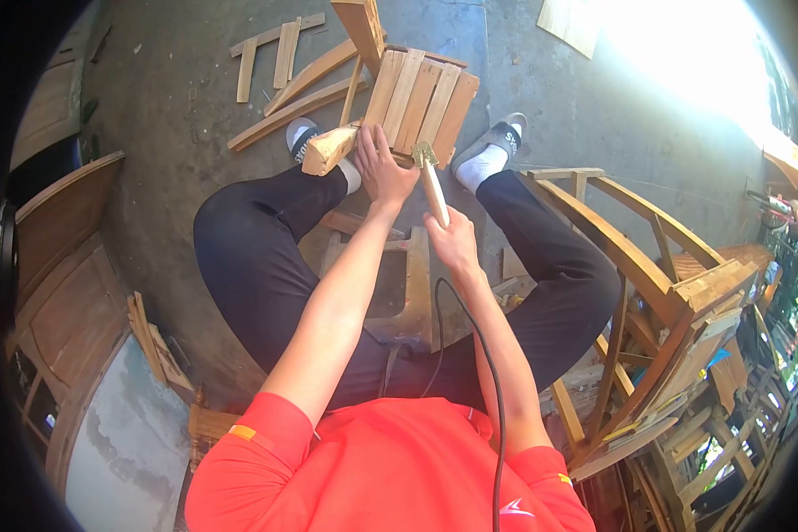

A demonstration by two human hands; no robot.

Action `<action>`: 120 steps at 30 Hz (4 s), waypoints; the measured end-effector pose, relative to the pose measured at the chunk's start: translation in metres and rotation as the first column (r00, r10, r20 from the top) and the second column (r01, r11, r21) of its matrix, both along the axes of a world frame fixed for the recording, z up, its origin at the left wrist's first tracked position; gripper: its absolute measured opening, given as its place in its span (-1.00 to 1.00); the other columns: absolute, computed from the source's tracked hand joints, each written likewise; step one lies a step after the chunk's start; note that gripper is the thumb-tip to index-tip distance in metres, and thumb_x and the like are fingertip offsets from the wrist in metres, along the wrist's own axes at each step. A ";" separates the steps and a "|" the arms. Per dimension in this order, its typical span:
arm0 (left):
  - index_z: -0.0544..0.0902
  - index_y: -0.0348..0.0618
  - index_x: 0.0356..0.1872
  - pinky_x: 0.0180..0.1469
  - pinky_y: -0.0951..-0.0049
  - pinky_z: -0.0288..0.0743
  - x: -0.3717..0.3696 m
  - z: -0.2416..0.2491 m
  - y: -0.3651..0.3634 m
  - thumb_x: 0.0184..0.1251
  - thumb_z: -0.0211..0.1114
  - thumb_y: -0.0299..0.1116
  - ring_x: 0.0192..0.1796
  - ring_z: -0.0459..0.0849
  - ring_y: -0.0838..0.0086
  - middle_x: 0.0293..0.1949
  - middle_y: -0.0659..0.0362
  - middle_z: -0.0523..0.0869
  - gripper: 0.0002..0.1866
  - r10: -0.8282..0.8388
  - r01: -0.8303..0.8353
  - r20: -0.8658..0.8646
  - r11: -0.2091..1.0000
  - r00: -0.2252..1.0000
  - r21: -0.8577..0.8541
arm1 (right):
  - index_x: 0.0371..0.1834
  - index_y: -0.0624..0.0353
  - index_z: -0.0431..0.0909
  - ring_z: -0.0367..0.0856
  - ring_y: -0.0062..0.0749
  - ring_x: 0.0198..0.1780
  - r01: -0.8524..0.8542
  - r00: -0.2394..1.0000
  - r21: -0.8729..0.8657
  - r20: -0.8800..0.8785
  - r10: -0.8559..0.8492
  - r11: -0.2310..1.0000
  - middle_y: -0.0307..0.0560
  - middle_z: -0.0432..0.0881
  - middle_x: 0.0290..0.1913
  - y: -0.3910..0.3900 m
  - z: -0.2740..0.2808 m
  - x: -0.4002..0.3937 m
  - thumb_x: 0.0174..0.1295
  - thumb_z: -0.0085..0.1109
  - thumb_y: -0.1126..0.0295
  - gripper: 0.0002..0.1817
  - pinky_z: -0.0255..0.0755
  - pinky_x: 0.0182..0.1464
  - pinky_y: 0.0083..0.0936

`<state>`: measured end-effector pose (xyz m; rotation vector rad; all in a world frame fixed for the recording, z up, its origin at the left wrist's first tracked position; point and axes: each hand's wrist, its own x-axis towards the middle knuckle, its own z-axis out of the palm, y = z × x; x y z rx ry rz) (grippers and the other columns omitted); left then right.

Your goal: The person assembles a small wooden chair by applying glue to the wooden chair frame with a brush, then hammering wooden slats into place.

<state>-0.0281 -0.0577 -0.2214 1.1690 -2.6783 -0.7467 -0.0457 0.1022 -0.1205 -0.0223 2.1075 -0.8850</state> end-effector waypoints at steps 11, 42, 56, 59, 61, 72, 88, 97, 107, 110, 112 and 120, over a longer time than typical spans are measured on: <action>0.19 -0.35 0.58 0.64 -0.11 -0.06 -0.002 -0.002 0.002 -0.07 0.58 0.30 0.68 -0.02 -0.10 0.63 -0.27 0.02 0.30 0.021 -0.019 -0.029 0.998 0.999 0.058 | -0.29 0.32 0.60 0.58 -0.31 -0.43 -0.020 1.000 0.013 -0.016 0.020 1.000 0.05 0.58 -0.53 0.005 -0.003 0.003 0.30 0.26 0.17 -0.65 0.46 -0.26 -0.25; 0.25 -0.41 0.52 0.55 -0.07 0.11 -0.009 0.016 0.001 -0.08 0.49 0.46 0.62 0.12 -0.11 0.53 -0.27 0.20 0.32 0.022 -0.021 0.042 1.000 0.999 -0.014 | -0.35 0.30 0.53 0.42 -0.48 -0.47 0.104 0.993 -0.087 -0.041 -0.108 0.991 -0.08 0.49 -0.58 0.009 -0.009 -0.001 0.33 0.26 0.21 -0.68 0.41 -0.33 -0.32; 0.59 -0.28 0.28 0.35 0.11 0.38 -0.045 0.084 0.029 0.18 0.37 -0.32 0.30 0.47 0.00 0.25 -0.10 0.50 -0.41 -0.340 0.334 0.027 0.933 0.940 0.131 | -0.45 0.21 0.46 0.39 -0.66 -0.52 0.375 0.921 -0.191 -0.035 -0.388 0.907 -0.33 0.45 -0.58 0.018 0.021 -0.033 0.42 0.27 0.24 -0.66 0.30 -0.48 -0.47; 0.34 -0.43 0.49 0.61 0.05 0.10 -0.075 0.069 0.039 0.19 0.48 0.09 0.62 0.15 -0.08 0.54 -0.26 0.23 -0.01 -0.380 0.397 0.227 0.917 0.897 -0.033 | -0.38 0.16 0.51 0.40 -0.68 -0.62 0.424 0.890 -0.276 -0.050 -0.453 0.863 -0.36 0.45 -0.61 0.027 0.034 -0.053 0.46 0.25 0.26 -0.72 0.26 -0.58 -0.58; 0.15 -0.42 0.58 0.67 0.02 -0.14 -0.091 0.070 0.038 0.11 0.50 0.25 0.68 -0.09 -0.09 0.63 -0.27 0.00 0.20 -0.382 0.395 0.363 0.918 0.850 0.040 | -0.28 0.19 0.51 0.38 -0.65 -0.68 0.401 0.896 -0.298 -0.070 -0.439 0.866 -0.31 0.43 -0.61 0.034 0.045 -0.062 0.49 0.23 0.28 -0.76 0.26 -0.63 -0.62; -0.23 -0.14 0.70 0.70 -0.12 -0.40 -0.086 -0.013 0.055 0.29 0.40 -0.10 0.74 -0.30 0.04 0.73 0.00 -0.28 0.15 -0.261 0.386 0.486 0.906 0.834 -0.176 | -0.34 0.29 0.54 0.39 -0.64 -0.49 0.000 0.996 -0.139 -0.093 -0.013 0.990 -0.26 0.49 -0.57 0.018 0.080 -0.082 0.37 0.27 0.31 -0.74 0.32 -0.41 -0.49; -0.18 -0.12 0.70 0.66 -0.25 -0.44 -0.092 -0.012 0.064 0.49 0.12 -0.16 0.75 -0.27 0.08 0.73 0.05 -0.24 -0.08 -0.219 0.258 0.396 0.965 0.892 -0.046 | -0.28 0.35 0.58 0.46 -0.39 -0.53 -0.297 0.943 0.019 -0.150 0.297 0.955 0.04 0.53 -0.58 0.006 0.086 -0.093 0.36 0.30 0.18 -0.63 0.39 -0.36 -0.32; -0.18 -0.21 0.69 0.65 -0.28 -0.40 -0.101 0.036 0.043 0.13 0.45 -0.06 0.73 -0.36 -0.02 0.72 -0.05 -0.28 0.23 -0.309 0.227 0.374 0.942 0.875 0.248 | -0.38 0.17 0.47 0.36 -0.69 -0.58 0.232 0.972 -0.096 0.050 -0.228 0.968 -0.36 0.41 -0.60 0.026 0.072 -0.054 0.49 0.22 0.21 -0.68 0.27 -0.54 -0.57; 0.72 -0.17 0.18 0.25 0.22 0.66 -0.173 0.040 -0.053 0.06 0.65 -0.12 0.24 0.73 0.13 0.43 -0.13 0.49 -0.36 -0.730 0.649 0.518 0.662 0.446 0.374 | -0.40 0.23 0.53 0.49 -0.59 -0.58 0.381 0.925 -0.032 0.014 -0.381 0.924 -0.25 0.50 -0.59 0.048 0.041 -0.033 0.43 0.26 0.14 -0.62 0.36 -0.52 -0.45; 0.73 -0.18 0.16 0.24 0.20 0.66 -0.188 0.045 -0.065 -0.16 0.77 -0.02 0.24 0.73 0.12 0.28 -0.10 0.66 -0.21 -0.772 0.728 0.529 0.582 0.352 0.364 | -0.23 0.29 0.64 0.57 -0.45 -0.42 0.275 0.960 0.002 -0.052 -0.274 0.962 -0.08 0.59 -0.53 0.052 0.024 -0.008 0.36 0.27 0.10 -0.61 0.45 -0.30 -0.27; 0.73 -0.18 0.14 0.23 0.20 0.67 -0.196 0.041 -0.066 -0.24 0.81 -0.01 0.23 0.73 0.12 0.21 -0.07 0.71 -0.17 -0.779 0.766 0.548 0.542 0.304 0.346 | -0.25 0.29 0.65 0.64 -0.22 -0.45 0.184 0.976 -0.024 -0.111 -0.186 0.983 0.08 0.64 -0.51 0.049 0.021 0.002 0.35 0.28 0.10 -0.62 0.47 -0.29 -0.22; 0.68 -0.24 -0.16 0.19 0.10 0.61 -0.189 0.010 -0.081 -0.35 0.78 0.02 0.12 0.71 0.00 -0.03 -0.09 0.72 -0.27 -0.879 0.852 0.314 0.446 0.359 0.276 | -0.32 0.22 0.61 0.72 0.15 -0.35 -0.136 0.964 -0.133 -0.248 0.100 0.982 0.19 0.68 -0.45 0.030 0.014 0.013 0.29 0.40 0.17 -0.69 0.56 -0.29 -0.13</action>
